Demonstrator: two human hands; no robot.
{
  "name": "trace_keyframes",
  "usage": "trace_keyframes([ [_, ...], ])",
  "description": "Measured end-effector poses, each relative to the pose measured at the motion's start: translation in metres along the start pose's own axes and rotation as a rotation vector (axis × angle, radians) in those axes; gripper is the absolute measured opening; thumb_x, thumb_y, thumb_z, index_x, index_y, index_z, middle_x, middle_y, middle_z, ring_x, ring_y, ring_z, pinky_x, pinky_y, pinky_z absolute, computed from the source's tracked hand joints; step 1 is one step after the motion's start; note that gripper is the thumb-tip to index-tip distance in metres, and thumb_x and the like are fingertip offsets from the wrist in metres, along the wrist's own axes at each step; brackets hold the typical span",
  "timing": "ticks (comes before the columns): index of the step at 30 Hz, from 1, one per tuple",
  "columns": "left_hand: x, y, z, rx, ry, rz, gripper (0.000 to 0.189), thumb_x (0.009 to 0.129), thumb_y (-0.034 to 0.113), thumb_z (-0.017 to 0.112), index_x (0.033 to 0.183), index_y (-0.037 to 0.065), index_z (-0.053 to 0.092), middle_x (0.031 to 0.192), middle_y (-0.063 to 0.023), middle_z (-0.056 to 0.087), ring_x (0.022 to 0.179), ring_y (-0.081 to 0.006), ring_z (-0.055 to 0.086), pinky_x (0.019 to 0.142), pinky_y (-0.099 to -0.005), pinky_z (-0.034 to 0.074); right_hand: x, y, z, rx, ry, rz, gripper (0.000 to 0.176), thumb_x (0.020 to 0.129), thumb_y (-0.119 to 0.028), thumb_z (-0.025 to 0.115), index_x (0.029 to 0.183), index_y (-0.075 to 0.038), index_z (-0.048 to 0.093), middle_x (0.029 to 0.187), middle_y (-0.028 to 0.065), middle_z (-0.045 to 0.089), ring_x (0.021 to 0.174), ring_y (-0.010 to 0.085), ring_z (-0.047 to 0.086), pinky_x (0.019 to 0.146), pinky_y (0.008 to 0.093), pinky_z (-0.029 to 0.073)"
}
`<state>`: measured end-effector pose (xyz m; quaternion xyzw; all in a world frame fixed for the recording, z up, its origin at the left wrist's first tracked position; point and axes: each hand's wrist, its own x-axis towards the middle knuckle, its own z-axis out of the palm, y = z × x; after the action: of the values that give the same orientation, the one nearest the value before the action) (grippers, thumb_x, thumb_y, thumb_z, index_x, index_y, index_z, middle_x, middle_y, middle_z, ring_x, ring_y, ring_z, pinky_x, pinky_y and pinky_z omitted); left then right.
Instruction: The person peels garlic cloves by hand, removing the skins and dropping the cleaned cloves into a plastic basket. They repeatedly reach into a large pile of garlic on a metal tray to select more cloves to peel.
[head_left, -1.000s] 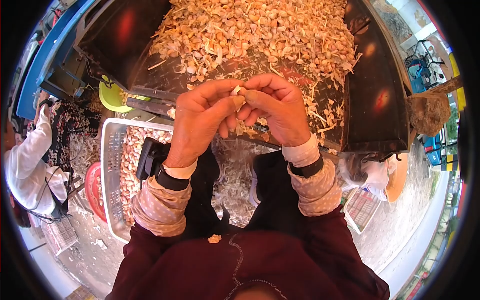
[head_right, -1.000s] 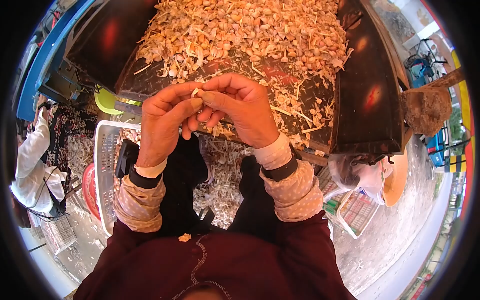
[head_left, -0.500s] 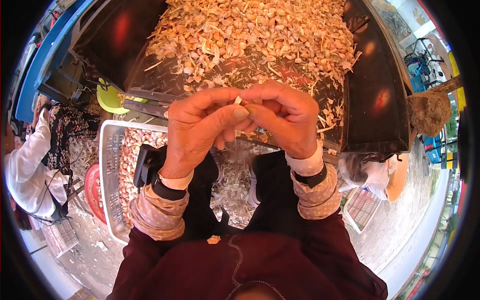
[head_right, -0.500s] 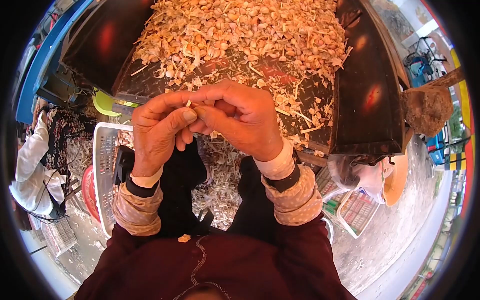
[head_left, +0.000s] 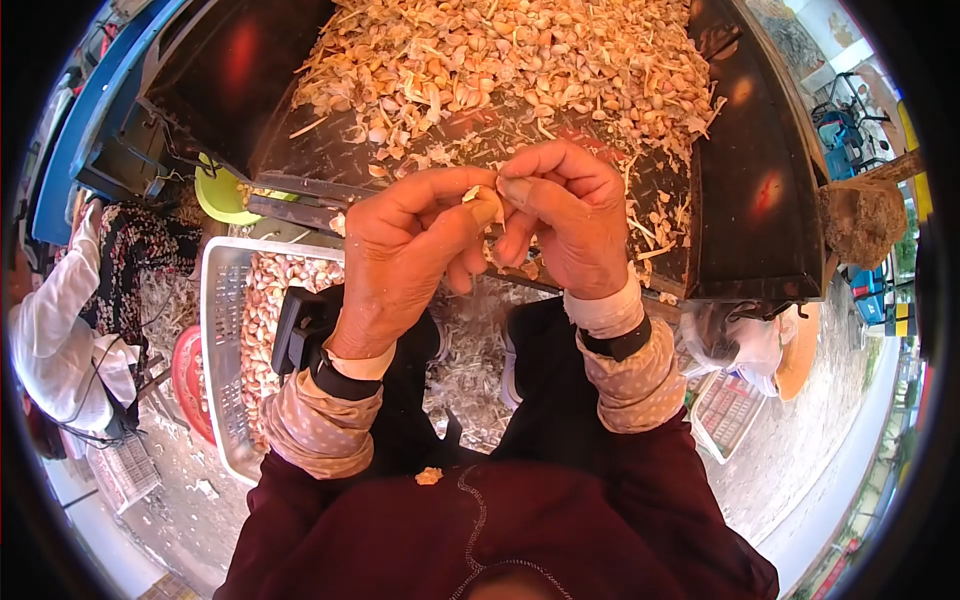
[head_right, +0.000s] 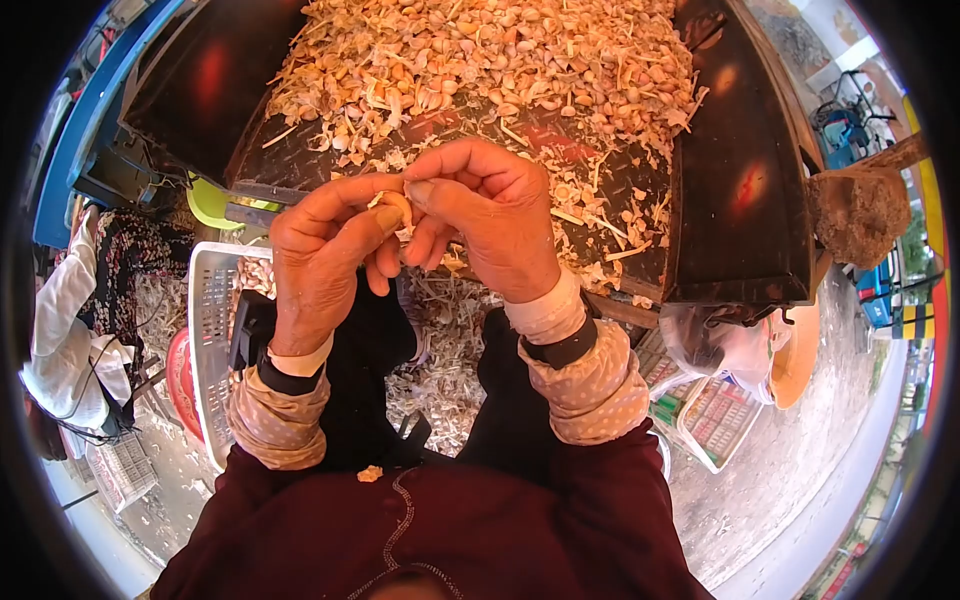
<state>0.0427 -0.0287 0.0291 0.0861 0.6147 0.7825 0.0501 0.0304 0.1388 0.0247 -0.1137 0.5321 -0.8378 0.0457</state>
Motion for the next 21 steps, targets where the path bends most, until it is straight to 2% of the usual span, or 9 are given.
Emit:
trace_keyframes([
  [2,0.001,0.000,0.000,0.009,0.010,0.029,0.021,0.090,0.005,0.062,0.110,0.000,0.065,0.072,-0.0007,0.063,0.054,-0.0039,0.055,0.042,-0.0166,0.040,0.003,0.002,-0.002,0.211,-0.007,0.103,0.014,0.089,-0.003,0.060,0.099,0.006,0.060,0.077,0.0109,0.066,0.055,0.0171,0.066,0.045,0.0240,0.053],
  [6,0.001,0.001,-0.002,-0.017,0.068,0.036,0.019,0.090,0.005,0.061,0.108,0.000,0.065,0.072,0.0004,0.062,0.055,-0.0030,0.054,0.045,-0.0163,0.041,0.001,0.008,0.002,0.305,-0.100,0.134,0.019,0.088,-0.006,0.064,0.103,0.005,0.059,0.078,0.0113,0.066,0.056,0.0181,0.066,0.045,0.0248,0.054],
  [9,0.001,-0.002,0.000,-0.058,0.101,0.103,0.017,0.091,0.005,0.060,0.106,0.000,0.065,0.077,0.0005,0.062,0.060,-0.0021,0.053,0.049,-0.0160,0.042,0.001,0.012,0.016,0.153,-0.078,0.072,0.025,0.086,-0.006,0.067,0.107,0.005,0.059,0.080,0.0115,0.066,0.058,0.0164,0.066,0.046,0.0237,0.053],
  [11,0.000,0.000,0.004,-0.151,0.160,0.038,0.018,0.093,0.004,0.057,0.108,-0.001,0.064,0.081,0.0002,0.062,0.062,-0.0017,0.051,0.051,-0.0162,0.041,0.002,0.014,0.022,-0.017,-0.028,-0.030,0.028,0.085,-0.005,0.069,0.109,0.005,0.059,0.082,0.0107,0.067,0.060,0.0132,0.065,0.046,0.0215,0.051],
  [14,0.000,0.000,0.002,-0.078,0.091,0.039,0.022,0.095,0.004,0.054,0.114,-0.001,0.063,0.085,-0.0010,0.062,0.064,-0.0023,0.051,0.050,-0.0171,0.041,0.000,0.009,0.016,-0.196,-0.008,-0.049,0.026,0.086,-0.003,0.067,0.110,0.004,0.060,0.082,0.0096,0.067,0.061,0.0103,0.064,0.045,0.0190,0.048],
  [15,0.000,0.000,0.001,-0.080,0.091,0.040,0.022,0.095,0.004,0.054,0.114,-0.001,0.063,0.085,-0.0010,0.062,0.064,-0.0023,0.051,0.050,-0.0171,0.041,0.000,0.008,0.013,-0.199,-0.008,-0.049,0.026,0.086,-0.003,0.067,0.110,0.004,0.060,0.082,0.0096,0.067,0.061,0.0103,0.064,0.045,0.0190,0.048],
  [17,-0.001,0.003,0.001,0.139,0.053,0.058,0.025,0.096,0.005,0.053,0.119,0.000,0.061,0.081,-0.0007,0.061,0.062,-0.0026,0.052,0.049,-0.0174,0.041,0.002,0.005,0.008,-0.209,-0.027,-0.009,0.025,0.086,-0.003,0.067,0.109,0.004,0.060,0.082,0.0088,0.068,0.061,0.0094,0.064,0.045,0.0173,0.047],
  [21,-0.006,0.013,0.005,0.128,0.003,-0.003,0.026,0.095,0.005,0.054,0.120,0.000,0.060,0.076,-0.0005,0.061,0.059,-0.0031,0.052,0.048,-0.0171,0.040,0.002,-0.005,0.001,-0.114,-0.004,-0.019,0.022,0.087,-0.003,0.066,0.107,0.003,0.060,0.081,0.0095,0.067,0.059,0.0106,0.065,0.044,0.0176,0.047],
])
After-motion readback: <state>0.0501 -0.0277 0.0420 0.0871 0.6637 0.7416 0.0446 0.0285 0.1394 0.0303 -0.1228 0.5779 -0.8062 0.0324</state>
